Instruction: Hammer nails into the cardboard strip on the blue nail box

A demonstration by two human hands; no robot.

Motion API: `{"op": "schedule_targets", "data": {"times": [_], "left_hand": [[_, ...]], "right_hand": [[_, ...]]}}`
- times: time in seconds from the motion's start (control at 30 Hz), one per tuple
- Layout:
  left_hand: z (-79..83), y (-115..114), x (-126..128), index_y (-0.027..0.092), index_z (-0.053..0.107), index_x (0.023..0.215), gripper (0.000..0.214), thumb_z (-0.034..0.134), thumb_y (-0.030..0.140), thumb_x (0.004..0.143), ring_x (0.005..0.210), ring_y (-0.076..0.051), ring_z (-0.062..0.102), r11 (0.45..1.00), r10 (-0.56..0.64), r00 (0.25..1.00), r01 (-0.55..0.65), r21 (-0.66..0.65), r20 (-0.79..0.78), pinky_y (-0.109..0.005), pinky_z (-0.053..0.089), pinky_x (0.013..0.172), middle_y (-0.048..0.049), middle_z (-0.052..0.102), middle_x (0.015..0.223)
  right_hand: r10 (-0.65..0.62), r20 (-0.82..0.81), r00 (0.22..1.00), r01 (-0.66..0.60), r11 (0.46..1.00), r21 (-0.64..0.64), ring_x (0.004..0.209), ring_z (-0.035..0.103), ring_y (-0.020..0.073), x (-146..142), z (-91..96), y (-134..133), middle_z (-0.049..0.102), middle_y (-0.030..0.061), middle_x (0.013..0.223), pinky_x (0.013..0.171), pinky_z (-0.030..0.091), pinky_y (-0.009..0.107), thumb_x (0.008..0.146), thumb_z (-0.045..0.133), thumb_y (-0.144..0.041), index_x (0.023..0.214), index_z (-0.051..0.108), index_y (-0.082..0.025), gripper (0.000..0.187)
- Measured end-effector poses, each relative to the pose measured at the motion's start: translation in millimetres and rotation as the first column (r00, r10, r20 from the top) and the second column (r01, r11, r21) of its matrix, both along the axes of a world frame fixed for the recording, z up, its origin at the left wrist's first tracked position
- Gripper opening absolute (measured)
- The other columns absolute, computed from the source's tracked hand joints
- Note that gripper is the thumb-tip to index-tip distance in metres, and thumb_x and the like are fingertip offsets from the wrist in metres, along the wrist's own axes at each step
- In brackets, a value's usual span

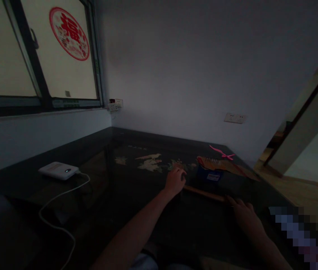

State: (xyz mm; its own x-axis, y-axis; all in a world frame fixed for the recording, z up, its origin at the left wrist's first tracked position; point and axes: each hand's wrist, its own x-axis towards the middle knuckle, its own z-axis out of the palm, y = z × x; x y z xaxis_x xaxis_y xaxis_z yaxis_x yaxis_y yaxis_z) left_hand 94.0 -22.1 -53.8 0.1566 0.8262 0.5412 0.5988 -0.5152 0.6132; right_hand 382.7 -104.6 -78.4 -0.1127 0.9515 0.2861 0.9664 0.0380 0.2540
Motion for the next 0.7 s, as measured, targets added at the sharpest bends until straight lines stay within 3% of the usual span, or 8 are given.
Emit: {"op": "schedule_targets", "data": {"times": [0.1, 0.17, 0.37, 0.6, 0.7], "left_hand": [[6.1, -4.3, -2.1, 0.02, 0.06, 0.088, 0.022, 0.049, 0.011, 0.073, 0.093, -0.015, 0.054, 1.0, 0.014, 0.998, -0.013, 0.02, -0.057, -0.028, 0.042, 0.084, -0.0027, 0.06, 0.096], [10.0, -5.3, -3.4, 0.02, 0.06, 0.087, 0.02, 0.047, 0.011, 0.074, 0.092, -0.015, 0.054, 1.0, 0.006, 0.998, -0.005, 0.011, -0.065, -0.028, 0.042, 0.084, -0.0028, 0.06, 0.095], [15.8, -11.0, -2.2, 0.02, 0.061, 0.086, 0.022, 0.046, 0.01, 0.074, 0.084, -0.015, 0.055, 0.998, -0.059, 0.997, 0.058, -0.021, -0.051, -0.027, 0.042, 0.079, -0.0027, 0.061, 0.09], [14.5, -12.6, -1.2, 0.02, 0.064, 0.082, 0.021, 0.047, 0.011, 0.073, 0.082, -0.018, 0.056, 0.994, -0.106, 0.994, 0.107, -0.019, 0.037, -0.028, 0.042, 0.08, -0.0049, 0.062, 0.087], [12.7, -9.0, -3.7, 0.019, 0.064, 0.081, 0.02, 0.047, 0.011, 0.073, 0.083, -0.018, 0.055, 0.994, -0.1, 0.994, 0.101, -0.033, 0.03, -0.028, 0.042, 0.08, -0.0052, 0.062, 0.087]], "right_hand": [[0.013, 0.071, 0.997, -0.017, 0.998, 0.059, 0.085, 0.058, 0.0247, -30.8, -3.5, -29.7, 0.058, 0.0154, 0.112, 0.068, 0.047, 0.034, 0.076, 0.032, 0.002, 0.128, 0.046, -0.016, 0.057], [0.064, 0.077, 0.995, -0.07, 0.995, 0.076, 0.087, 0.058, 0.0241, -50.1, -6.2, -48.2, 0.058, 0.0133, 0.112, 0.068, 0.049, 0.034, 0.074, 0.034, 0.003, 0.129, 0.044, -0.02, 0.061], [0.301, 0.078, 0.95, -0.305, 0.951, 0.044, 0.092, 0.058, 0.0216, -110.9, -7.5, -79.2, 0.061, 0.0088, 0.106, 0.074, 0.05, 0.032, 0.067, 0.039, 0.006, 0.13, 0.041, -0.024, 0.07], [0.405, -0.017, 0.914, -0.403, 0.904, -0.143, 0.072, 0.063, 0.0208, -187.3, 22.9, -56.2, 0.065, 0.0108, 0.087, 0.058, 0.049, 0.029, 0.079, 0.041, -0.004, 0.132, 0.038, -0.018, 0.055], [0.397, -0.058, 0.916, -0.399, 0.889, -0.222, 0.07, 0.064, 0.0235, -213.2, 35.0, -34.1, 0.065, 0.0158, 0.086, 0.055, 0.047, 0.031, 0.082, 0.038, -0.006, 0.118, 0.052, -0.012, 0.039]]}}
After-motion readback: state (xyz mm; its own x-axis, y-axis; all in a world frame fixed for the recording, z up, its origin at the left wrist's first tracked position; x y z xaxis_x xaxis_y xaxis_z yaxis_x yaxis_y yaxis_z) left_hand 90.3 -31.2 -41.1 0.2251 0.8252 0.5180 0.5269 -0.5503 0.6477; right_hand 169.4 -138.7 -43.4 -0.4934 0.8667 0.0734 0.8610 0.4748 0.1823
